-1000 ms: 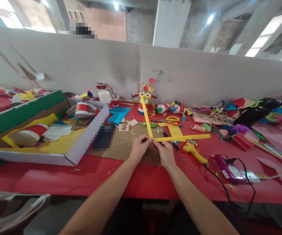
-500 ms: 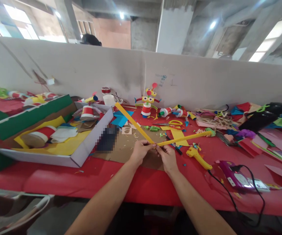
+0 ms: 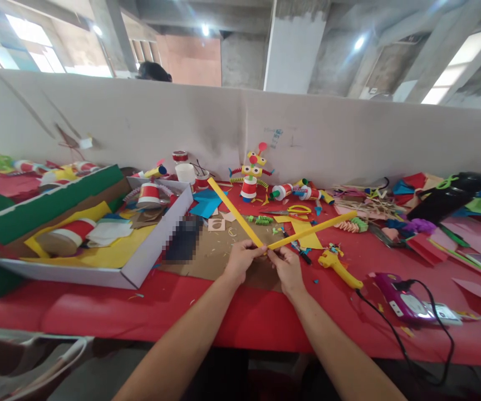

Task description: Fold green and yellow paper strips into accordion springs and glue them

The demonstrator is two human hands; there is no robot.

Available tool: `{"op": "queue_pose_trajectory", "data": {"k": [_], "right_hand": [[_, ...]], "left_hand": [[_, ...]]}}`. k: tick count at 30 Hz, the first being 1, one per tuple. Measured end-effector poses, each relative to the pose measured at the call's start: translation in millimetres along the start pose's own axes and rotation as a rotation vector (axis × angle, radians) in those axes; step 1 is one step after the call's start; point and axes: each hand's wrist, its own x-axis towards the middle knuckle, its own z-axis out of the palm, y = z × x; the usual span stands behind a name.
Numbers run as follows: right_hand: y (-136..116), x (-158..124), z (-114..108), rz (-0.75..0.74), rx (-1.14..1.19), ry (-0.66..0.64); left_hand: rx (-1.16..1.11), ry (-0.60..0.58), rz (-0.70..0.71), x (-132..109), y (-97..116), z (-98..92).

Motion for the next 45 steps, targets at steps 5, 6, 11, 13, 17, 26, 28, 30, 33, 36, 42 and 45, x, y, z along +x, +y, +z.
{"op": "queue_pose_trajectory", "data": {"k": [5, 6, 11, 13, 17, 26, 28, 30, 33, 36, 42, 45], "right_hand": [[3.5, 2.8, -2.5, -0.004, 0.022, 0.010], [3.5, 3.4, -2.8, -0.011, 0.032, 0.016], [0.5, 5.2, -2.5, 0.008, 0.169, 0.009], [-0.6, 5.8, -2.5, 0.019, 0.179, -0.008], [-0.7, 6.8, -3.6, -0.013, 0.108, 0.015], [-0.1, 5.4, -3.3, -0.041, 0.064, 0.031], [-0.9, 5.0, -3.2, -0.035, 0.075, 0.029], [-1.5, 5.2, -3.1, -0.026, 0.087, 0.031], [-1.0, 6.5, -3.1, -0.023, 0.102, 0.050], [0.9, 8.3, -3.4, 0.026, 0.175, 0.070], [2.1, 8.4, -4.0, 0.056, 0.303, 0.018], [0.6, 7.4, -2.4, 0.013, 0.192, 0.000]], "left_hand": [[0.007, -0.069, -0.028, -2.8, 10.7, 0.2], [-0.019, -0.080, -0.033, -3.0, 11.8, 0.8], [-0.181, -0.043, -0.096, -1.3, 10.2, 3.7], [-0.215, -0.053, -0.128, -0.6, 8.4, 4.2], [-0.218, -0.113, -0.158, -0.5, 7.3, 3.9], [-0.146, -0.074, -0.129, -0.8, 9.1, 3.3], [-0.151, -0.070, -0.126, -1.3, 10.1, 4.2], [-0.155, -0.076, -0.127, -1.9, 11.4, 5.1], [-0.158, -0.081, -0.146, -2.4, 12.7, 5.9], [-0.186, -0.067, -0.171, -1.8, 12.3, 5.3], [-0.268, -0.012, -0.177, 2.6, 8.2, 2.2], [-0.290, -0.005, -0.170, 3.7, 5.9, 2.3]]}}
